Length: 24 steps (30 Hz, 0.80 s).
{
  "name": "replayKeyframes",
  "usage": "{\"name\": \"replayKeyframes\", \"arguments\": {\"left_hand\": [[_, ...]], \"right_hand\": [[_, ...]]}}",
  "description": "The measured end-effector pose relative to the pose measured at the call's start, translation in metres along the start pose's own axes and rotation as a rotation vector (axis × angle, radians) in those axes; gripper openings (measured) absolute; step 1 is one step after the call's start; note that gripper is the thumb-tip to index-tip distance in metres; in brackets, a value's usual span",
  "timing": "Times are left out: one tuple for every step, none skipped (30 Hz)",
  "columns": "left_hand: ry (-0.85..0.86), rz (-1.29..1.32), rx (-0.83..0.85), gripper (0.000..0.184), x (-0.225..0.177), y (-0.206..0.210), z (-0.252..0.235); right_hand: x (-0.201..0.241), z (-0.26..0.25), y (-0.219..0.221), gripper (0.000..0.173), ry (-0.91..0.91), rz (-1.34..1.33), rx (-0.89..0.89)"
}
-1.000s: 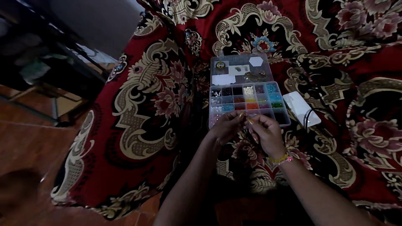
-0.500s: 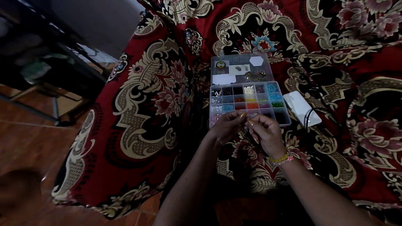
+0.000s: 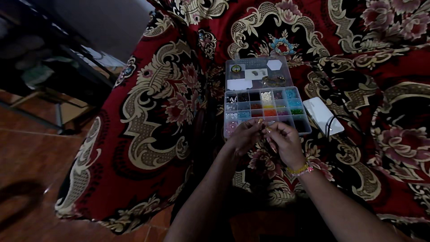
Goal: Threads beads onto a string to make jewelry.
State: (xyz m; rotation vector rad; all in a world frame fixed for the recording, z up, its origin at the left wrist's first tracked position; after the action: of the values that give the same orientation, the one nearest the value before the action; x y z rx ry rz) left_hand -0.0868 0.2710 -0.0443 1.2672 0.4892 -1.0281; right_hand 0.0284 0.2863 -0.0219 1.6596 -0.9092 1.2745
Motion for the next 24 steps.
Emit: {"name": "replayKeyframes", "arguments": {"left_hand": [[-0.005, 0.002, -0.011, 0.022, 0.0005, 0.0002, 0.0002], [-0.009, 0.007, -0.018, 0.022, 0.0009, 0.0003, 0.0003], [-0.01, 0.012, -0.019, 0.022, 0.0011, 0.0006, 0.0002], [-0.01, 0.016, -0.014, 0.022, 0.0011, 0.0009, 0.0001], [-0.01, 0.017, -0.01, 0.022, 0.0012, 0.0011, 0.0], [-0.011, 0.018, -0.008, 0.022, 0.0011, 0.001, 0.0], [-0.01, 0.019, -0.009, 0.022, 0.001, 0.0009, 0.0], [-0.01, 0.018, -0.012, 0.023, 0.001, 0.0008, 0.0], [-0.008, 0.019, -0.013, 0.024, 0.0012, 0.0006, 0.0], [-0.007, 0.018, -0.013, 0.024, 0.0013, 0.0004, -0.0001], [-0.007, 0.012, -0.016, 0.024, 0.001, 0.0003, -0.0001], [-0.006, 0.008, -0.02, 0.024, 0.0008, 0.0, 0.0], [-0.003, 0.005, -0.021, 0.024, 0.0007, -0.0004, -0.0003], [0.001, 0.006, -0.018, 0.024, 0.0006, -0.0005, -0.0005], [0.005, 0.008, -0.012, 0.024, 0.0003, -0.0003, -0.0006], [0.008, 0.008, -0.009, 0.024, -0.0001, 0.0, -0.0007], [0.013, 0.002, -0.006, 0.024, -0.0006, 0.0003, -0.0008], [0.02, -0.014, -0.005, 0.023, -0.0013, 0.0006, -0.0008], [0.025, -0.038, -0.008, 0.023, -0.0023, 0.001, -0.0005], [0.031, -0.057, -0.009, 0.022, -0.003, 0.0012, -0.0006], [0.038, -0.073, -0.008, 0.022, -0.0036, 0.0011, -0.0008], [0.048, -0.085, -0.012, 0.021, -0.0044, 0.001, -0.0009], [0.061, -0.097, -0.015, 0.021, -0.0056, 0.0013, -0.0008], [0.076, -0.108, -0.017, 0.02, -0.007, 0.0019, -0.0006]], "right_hand": [[-0.0004, 0.0, 0.0, 0.015, 0.007, 0.002, -0.001], [-0.0011, 0.0001, -0.0002, 0.015, 0.016, 0.004, -0.005], [-0.0017, 0.0001, -0.0006, 0.015, 0.022, 0.003, -0.009], [-0.0023, 0.0001, -0.001, 0.015, 0.026, 0.003, -0.012], [-0.0026, 0.0002, -0.0012, 0.015, 0.029, 0.004, -0.016], [-0.0027, 0.0003, -0.0013, 0.014, 0.031, 0.006, -0.019], [-0.0026, 0.0004, -0.0013, 0.014, 0.032, 0.007, -0.02], [-0.0027, 0.0005, -0.0014, 0.014, 0.033, 0.008, -0.02], [-0.003, 0.0004, -0.0014, 0.015, 0.035, 0.007, -0.021], [-0.0036, 0.0002, -0.0015, 0.015, 0.039, 0.005, -0.023], [-0.0042, 0.0, -0.0015, 0.015, 0.044, 0.008, -0.025], [-0.0042, 0.0, -0.0016, 0.015, 0.046, 0.011, -0.027], [-0.0039, -0.0002, -0.0017, 0.015, 0.046, 0.014, -0.029], [-0.0035, -0.0002, -0.0016, 0.015, 0.042, 0.015, -0.031], [-0.0036, -0.0002, -0.0015, 0.015, 0.041, 0.015, -0.031], [-0.0037, -0.0002, -0.0014, 0.015, 0.039, 0.014, -0.03], [-0.0036, -0.0003, -0.0015, 0.015, 0.037, 0.01, -0.03], [-0.0037, -0.0002, -0.0015, 0.015, 0.036, 0.004, -0.03], [-0.0038, -0.0002, -0.0016, 0.015, 0.035, -0.001, -0.032], [-0.0037, -0.0004, -0.0018, 0.015, 0.035, -0.007, -0.036], [-0.0035, -0.0006, -0.0019, 0.015, 0.035, -0.012, -0.037], [-0.0034, -0.0006, -0.0018, 0.016, 0.035, -0.016, -0.037], [-0.0032, -0.0006, -0.0018, 0.016, 0.035, -0.019, -0.035], [-0.0032, -0.0006, -0.0017, 0.016, 0.037, -0.02, -0.033]]}}
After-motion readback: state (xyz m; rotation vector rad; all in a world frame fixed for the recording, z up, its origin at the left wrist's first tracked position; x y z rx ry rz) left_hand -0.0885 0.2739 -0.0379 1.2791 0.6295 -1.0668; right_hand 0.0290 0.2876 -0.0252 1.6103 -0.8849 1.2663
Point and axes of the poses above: each hand's wrist, its own z-axis away from the middle knuckle, its own y-axis out of the palm, x = y × z, the point moved 9 cm from there along -z, towards the middle knuckle, and after that the axes turned 4 degrees about x, right-handed, at the moved point
